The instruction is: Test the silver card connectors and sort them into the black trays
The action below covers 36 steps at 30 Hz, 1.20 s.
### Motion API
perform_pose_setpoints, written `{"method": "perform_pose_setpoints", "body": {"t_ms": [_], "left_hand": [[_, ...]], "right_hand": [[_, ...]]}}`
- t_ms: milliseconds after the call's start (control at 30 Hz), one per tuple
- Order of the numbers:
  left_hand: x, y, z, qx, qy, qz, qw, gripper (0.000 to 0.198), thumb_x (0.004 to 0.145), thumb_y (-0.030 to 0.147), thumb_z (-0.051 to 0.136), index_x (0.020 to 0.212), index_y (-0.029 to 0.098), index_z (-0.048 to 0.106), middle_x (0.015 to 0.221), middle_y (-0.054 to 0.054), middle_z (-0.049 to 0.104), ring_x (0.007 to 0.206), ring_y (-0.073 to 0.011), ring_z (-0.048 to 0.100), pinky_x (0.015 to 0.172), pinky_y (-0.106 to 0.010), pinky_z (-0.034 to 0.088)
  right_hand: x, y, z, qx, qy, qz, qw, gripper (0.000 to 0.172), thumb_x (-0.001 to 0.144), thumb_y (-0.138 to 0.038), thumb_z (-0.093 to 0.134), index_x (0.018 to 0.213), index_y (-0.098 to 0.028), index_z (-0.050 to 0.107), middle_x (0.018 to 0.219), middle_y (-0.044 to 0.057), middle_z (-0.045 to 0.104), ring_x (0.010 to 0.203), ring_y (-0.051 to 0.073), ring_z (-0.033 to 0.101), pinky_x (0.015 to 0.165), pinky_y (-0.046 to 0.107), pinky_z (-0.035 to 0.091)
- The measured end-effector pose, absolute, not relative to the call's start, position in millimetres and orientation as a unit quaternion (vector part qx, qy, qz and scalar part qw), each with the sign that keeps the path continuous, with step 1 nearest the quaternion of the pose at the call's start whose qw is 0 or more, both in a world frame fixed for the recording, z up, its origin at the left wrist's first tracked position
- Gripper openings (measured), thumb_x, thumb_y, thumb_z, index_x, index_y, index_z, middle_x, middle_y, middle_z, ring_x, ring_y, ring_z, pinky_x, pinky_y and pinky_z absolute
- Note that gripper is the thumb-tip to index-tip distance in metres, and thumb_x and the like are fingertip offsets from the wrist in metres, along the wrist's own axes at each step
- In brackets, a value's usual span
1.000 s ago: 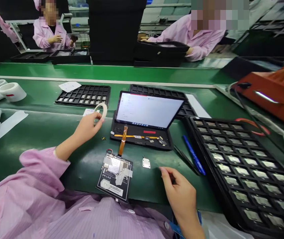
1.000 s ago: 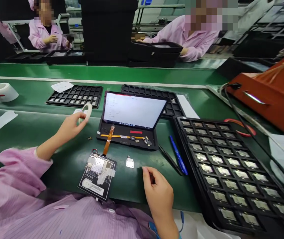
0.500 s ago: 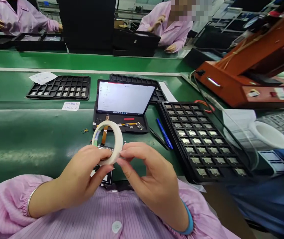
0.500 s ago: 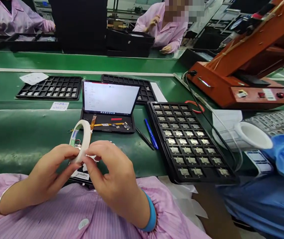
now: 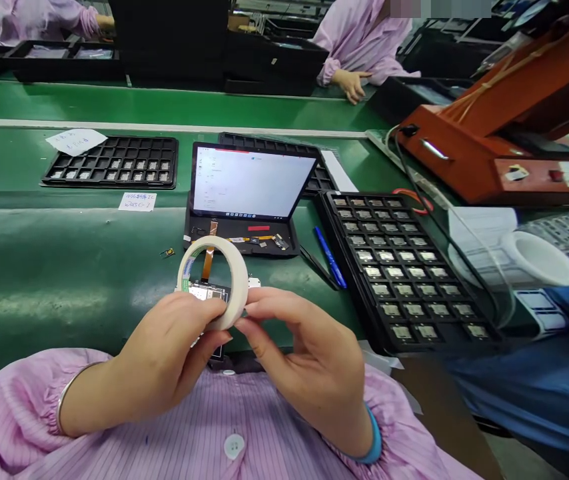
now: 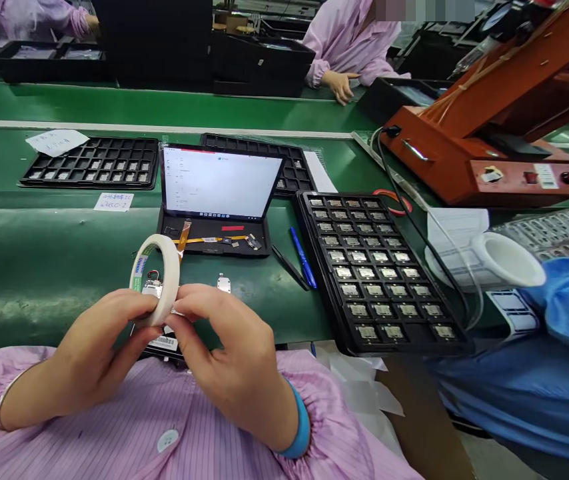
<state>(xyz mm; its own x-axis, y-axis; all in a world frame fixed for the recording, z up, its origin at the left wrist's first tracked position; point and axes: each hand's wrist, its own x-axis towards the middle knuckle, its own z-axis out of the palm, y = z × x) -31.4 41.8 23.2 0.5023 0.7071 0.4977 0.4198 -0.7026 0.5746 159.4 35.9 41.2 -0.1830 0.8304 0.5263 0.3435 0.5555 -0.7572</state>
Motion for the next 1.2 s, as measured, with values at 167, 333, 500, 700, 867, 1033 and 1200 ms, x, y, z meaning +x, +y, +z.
{"method": "perform_pose_setpoints", "body": {"t_ms": [167,333,500,700,867,1033,1200], "left_hand": [[-30,40,17,0.843,0.349,0.371,0.172,0.020,0.098,0.016,0.046,0.118,0.018,0.048,0.092,-0.007,0.069,0.078,-0.0181,0.062,0.070,-0.030,0.051],[-31,40,15,0.848,0.336,0.382,0.150,0.018,0.098,0.015,0.046,0.116,0.014,0.050,0.093,-0.008,0.069,0.080,-0.0175,0.062,0.070,-0.030,0.051],[-31,41,15,0.856,0.327,0.377,0.138,0.015,0.098,0.014,0.048,0.113,0.012,0.053,0.087,-0.007,0.068,0.076,-0.0170,0.061,0.069,-0.031,0.051],[-28,40,18,0.831,0.372,0.384,0.152,0.015,0.101,0.021,0.046,0.107,0.011,0.056,0.086,-0.007,0.071,0.073,-0.0131,0.065,0.068,-0.024,0.052],[-25,40,18,0.814,0.393,0.396,0.159,0.017,0.100,0.022,0.049,0.106,0.009,0.058,0.088,-0.006,0.072,0.071,-0.0096,0.067,0.067,-0.017,0.051],[-22,40,13,0.819,0.389,0.396,0.146,0.018,0.098,0.019,0.051,0.108,0.007,0.061,0.094,-0.008,0.073,0.080,-0.0130,0.068,0.075,-0.022,0.052],[-21,44,11,0.822,0.404,0.395,0.079,0.021,0.094,0.012,0.055,0.112,0.005,0.062,0.089,-0.011,0.073,0.073,-0.0174,0.065,0.068,-0.030,0.052]], "right_hand": [[156,35,38,-0.412,-0.701,0.281,0.510,0.026,0.082,-0.002,0.066,0.095,-0.024,0.062,0.100,-0.001,0.072,0.088,0.014,0.070,0.078,0.024,0.059],[155,34,40,-0.428,-0.675,0.320,0.508,0.027,0.080,0.000,0.067,0.094,-0.023,0.062,0.099,0.000,0.073,0.083,0.013,0.070,0.073,0.022,0.060],[158,36,44,-0.458,-0.677,0.316,0.481,0.015,0.082,-0.007,0.067,0.083,-0.021,0.063,0.076,-0.003,0.068,0.066,0.010,0.064,0.060,0.019,0.054],[159,34,34,-0.427,-0.694,0.343,0.467,0.018,0.079,-0.009,0.065,0.079,-0.023,0.053,0.065,-0.008,0.053,0.051,0.007,0.047,0.044,0.017,0.039],[158,34,27,-0.435,-0.720,0.234,0.488,0.029,0.079,-0.022,0.079,0.100,-0.022,0.059,0.083,-0.002,0.060,0.068,0.011,0.054,0.055,0.023,0.047],[155,36,25,-0.435,-0.748,0.141,0.482,0.019,0.085,-0.004,0.068,0.095,-0.020,0.065,0.084,0.000,0.065,0.079,0.012,0.063,0.072,0.026,0.054],[162,33,15,-0.410,-0.745,0.123,0.512,0.028,0.084,-0.001,0.066,0.101,-0.023,0.065,0.088,0.000,0.068,0.080,0.014,0.064,0.067,0.028,0.056]]}}
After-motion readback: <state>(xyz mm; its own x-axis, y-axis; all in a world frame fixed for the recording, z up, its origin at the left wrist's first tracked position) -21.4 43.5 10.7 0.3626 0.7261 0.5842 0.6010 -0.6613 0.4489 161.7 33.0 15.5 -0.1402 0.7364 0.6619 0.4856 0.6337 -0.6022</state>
